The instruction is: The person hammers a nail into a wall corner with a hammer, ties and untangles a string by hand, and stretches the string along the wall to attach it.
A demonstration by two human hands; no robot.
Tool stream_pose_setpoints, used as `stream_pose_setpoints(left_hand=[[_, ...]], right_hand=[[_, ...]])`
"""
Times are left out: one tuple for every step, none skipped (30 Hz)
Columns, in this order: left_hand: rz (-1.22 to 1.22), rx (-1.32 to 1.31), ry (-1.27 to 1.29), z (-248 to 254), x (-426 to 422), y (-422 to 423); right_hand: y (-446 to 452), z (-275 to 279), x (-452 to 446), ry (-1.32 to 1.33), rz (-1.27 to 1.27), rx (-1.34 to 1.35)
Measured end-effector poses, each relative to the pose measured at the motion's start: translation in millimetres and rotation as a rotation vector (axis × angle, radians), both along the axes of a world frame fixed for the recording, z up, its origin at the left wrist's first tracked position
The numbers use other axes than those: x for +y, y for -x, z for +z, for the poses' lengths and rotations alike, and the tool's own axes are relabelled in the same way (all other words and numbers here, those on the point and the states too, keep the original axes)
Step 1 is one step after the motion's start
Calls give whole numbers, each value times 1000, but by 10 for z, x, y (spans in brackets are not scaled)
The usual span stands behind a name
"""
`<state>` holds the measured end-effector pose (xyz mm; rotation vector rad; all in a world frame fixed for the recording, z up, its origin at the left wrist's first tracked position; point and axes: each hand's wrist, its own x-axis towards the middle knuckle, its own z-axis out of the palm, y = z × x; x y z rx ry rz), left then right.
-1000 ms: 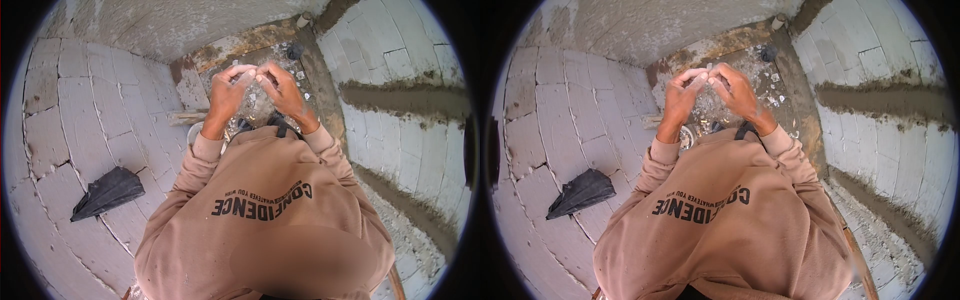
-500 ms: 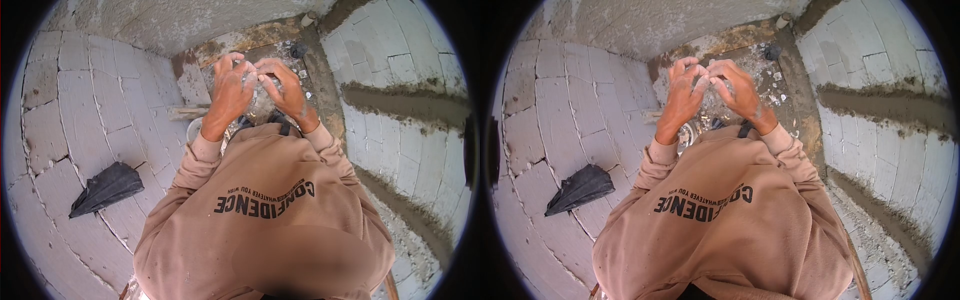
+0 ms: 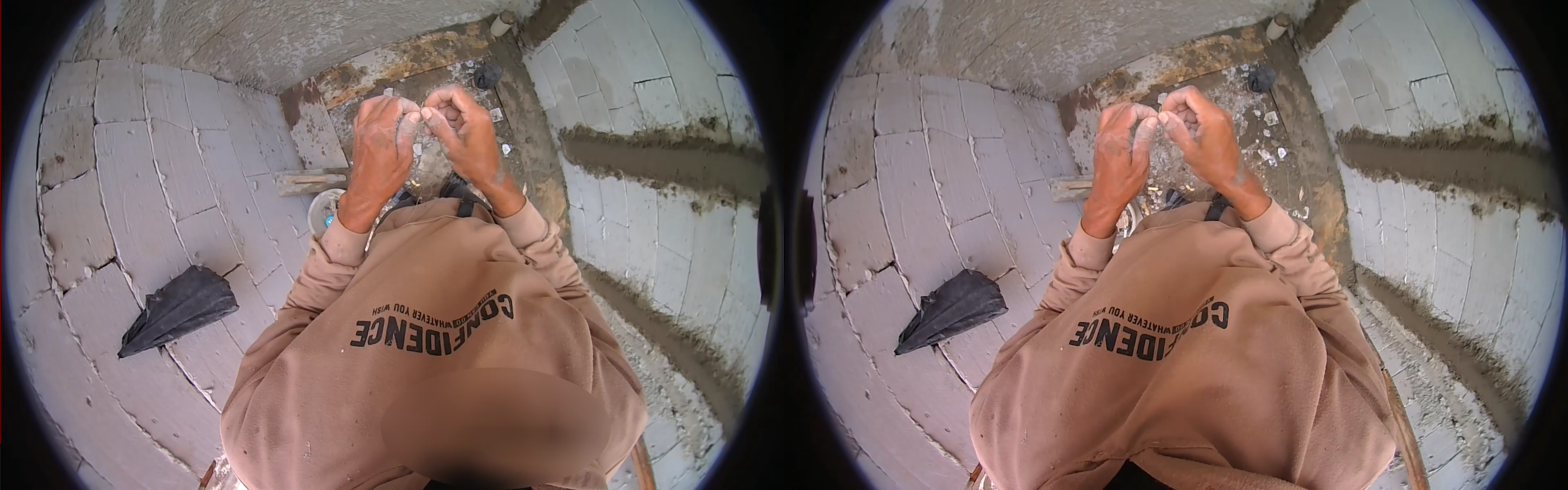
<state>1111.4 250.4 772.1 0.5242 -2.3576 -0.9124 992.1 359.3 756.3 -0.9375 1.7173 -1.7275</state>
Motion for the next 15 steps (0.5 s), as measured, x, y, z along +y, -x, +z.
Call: stream_pose_setpoints(left_hand=[[7,0,2,3,13,6],[13,-1,5,5,27,10],[25,-3,2,-4,39,11],[36,-4,-2,-22,49,15],[47,-6,-6,-40,56,19],[50,-1,-15,-57,56,25],[53,5,-25,-76,54,31],[57,11,-34,-84,55,32],[73,18,-69,-75,62,35],[90,25,-105,-58,72,40],[108,32,-140,-49,80,43],[117,60,-166,-64,82,47],[126,88,-193,-90,79,51],[135,116,-219,-104,74,50],[136,120,-234,-99,66,43]], right_hand=[[38,-29,3,3,2,161],[56,-45,10,7,4,321],[52,-51,17,9,-24,407],[44,-22,14,11,-53,492],[34,-6,14,12,-82,577],[27,-20,9,3,-97,575],[22,-41,-2,-5,-112,573],[12,-44,-11,-14,-125,572],[-10,-28,0,-50,-91,428],[-45,27,18,-86,-55,285],[-65,57,27,-121,-19,141],[-61,20,27,-91,18,15],[-52,-44,25,-61,55,-111],[-47,-91,19,-31,91,-236],[-48,-126,14,-23,100,-323]])
